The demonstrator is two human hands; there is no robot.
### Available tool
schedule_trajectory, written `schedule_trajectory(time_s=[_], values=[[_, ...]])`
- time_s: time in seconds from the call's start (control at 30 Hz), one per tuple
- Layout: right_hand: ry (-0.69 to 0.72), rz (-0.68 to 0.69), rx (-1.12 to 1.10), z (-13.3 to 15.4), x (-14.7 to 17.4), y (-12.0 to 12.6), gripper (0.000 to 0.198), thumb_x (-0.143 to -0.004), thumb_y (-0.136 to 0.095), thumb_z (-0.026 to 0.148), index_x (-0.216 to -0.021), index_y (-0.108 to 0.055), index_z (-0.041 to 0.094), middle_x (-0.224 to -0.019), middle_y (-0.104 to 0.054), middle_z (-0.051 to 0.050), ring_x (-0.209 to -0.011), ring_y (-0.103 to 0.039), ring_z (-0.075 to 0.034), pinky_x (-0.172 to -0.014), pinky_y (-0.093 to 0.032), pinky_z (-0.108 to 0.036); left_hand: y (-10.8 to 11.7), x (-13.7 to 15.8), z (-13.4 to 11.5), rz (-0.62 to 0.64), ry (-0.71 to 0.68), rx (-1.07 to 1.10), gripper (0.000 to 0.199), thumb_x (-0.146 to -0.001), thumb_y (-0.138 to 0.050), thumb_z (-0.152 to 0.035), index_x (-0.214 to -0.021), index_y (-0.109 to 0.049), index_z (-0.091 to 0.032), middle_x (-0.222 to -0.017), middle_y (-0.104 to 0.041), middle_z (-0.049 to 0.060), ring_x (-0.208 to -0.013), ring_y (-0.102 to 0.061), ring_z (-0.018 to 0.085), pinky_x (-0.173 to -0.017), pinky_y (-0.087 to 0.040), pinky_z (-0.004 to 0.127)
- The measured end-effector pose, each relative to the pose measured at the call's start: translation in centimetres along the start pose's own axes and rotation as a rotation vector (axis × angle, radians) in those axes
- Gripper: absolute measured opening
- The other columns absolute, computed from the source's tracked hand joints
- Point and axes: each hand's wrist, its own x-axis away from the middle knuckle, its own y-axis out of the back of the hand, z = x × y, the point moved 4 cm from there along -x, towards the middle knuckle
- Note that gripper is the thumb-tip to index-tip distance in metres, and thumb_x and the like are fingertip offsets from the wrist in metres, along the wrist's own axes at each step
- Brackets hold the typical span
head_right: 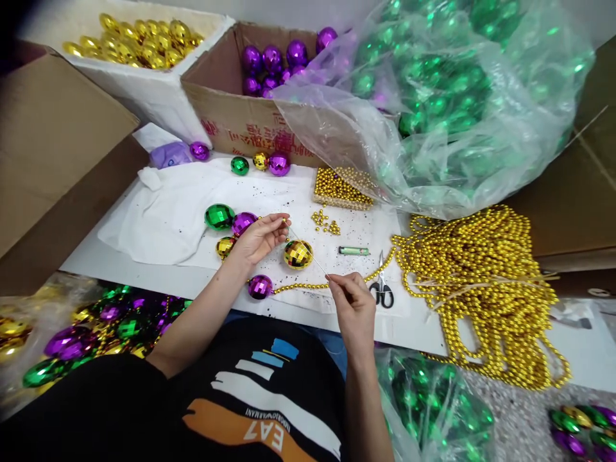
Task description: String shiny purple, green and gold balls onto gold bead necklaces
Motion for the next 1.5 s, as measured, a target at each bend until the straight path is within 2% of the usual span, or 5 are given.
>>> schedule_trajectory(time_s=[1.17, 1.3, 1.4, 1.43, 1.5], values=[[-0.016, 0.022, 0.024, 1.1, 0.9, -0.7, 0.013, -0.086, -0.068, 0.031, -0.085, -0.077, 0.023, -0.073, -0.055, -0.001, -0.071, -0.052, -0.016, -0.062, -0.039, -0.029, -0.3, 1.1, 0.7, -0.092, -0.013, 0.056, 0.008, -0.086, -0.070, -0.019, -0.087, -0.066, -0.013, -0.083, -0.072, 0.004, -0.061, -0.064, 0.006, -0.053, -0.050, 0.015], [-0.073, 0.017, -0.042, 0.3, 0.7, -1.8, 0.012, -0.085, -0.069, 0.032, -0.086, -0.076, 0.022, -0.078, -0.058, -0.001, -0.073, -0.053, -0.015, -0.063, -0.039, -0.028, -1.9, 1.9, 1.3, -0.022, -0.092, -0.093, 0.013, -0.081, -0.076, -0.024, -0.084, -0.067, -0.014, -0.084, -0.073, 0.004, -0.063, -0.063, 0.008, -0.056, -0.049, 0.018], [-0.191, 0.023, -0.213, -1.0, 0.4, -2.6, 0.016, -0.080, -0.074, 0.035, -0.085, -0.072, 0.020, -0.070, -0.056, 0.002, -0.058, -0.044, -0.010, -0.052, -0.033, -0.025, -2.7, 2.9, 0.3, 0.080, -0.194, -0.387, 0.014, -0.077, -0.078, -0.022, -0.088, -0.072, -0.015, -0.092, -0.073, 0.006, -0.071, -0.062, 0.011, -0.063, -0.049, 0.022], [-0.228, 0.019, -0.273, -1.3, 0.3, -2.8, 0.018, -0.078, -0.075, 0.036, -0.083, -0.070, 0.020, -0.066, -0.053, 0.003, -0.053, -0.039, -0.009, -0.048, -0.029, -0.024, -2.4, 3.2, -0.7, 0.063, -0.261, -0.491, 0.016, -0.077, -0.077, -0.020, -0.092, -0.074, -0.016, -0.096, -0.073, 0.006, -0.075, -0.062, 0.012, -0.067, -0.049, 0.023], [-0.270, -0.005, -0.354, -1.8, 0.1, -2.7, 0.022, -0.074, -0.078, 0.037, -0.081, -0.067, 0.019, -0.060, -0.049, 0.005, -0.048, -0.033, -0.007, -0.045, -0.024, -0.023, -0.3, 4.0, -3.9, -0.102, -0.448, -0.660, 0.018, -0.079, -0.075, -0.017, -0.098, -0.074, -0.018, -0.101, -0.071, 0.005, -0.084, -0.061, 0.014, -0.076, -0.048, 0.025]])
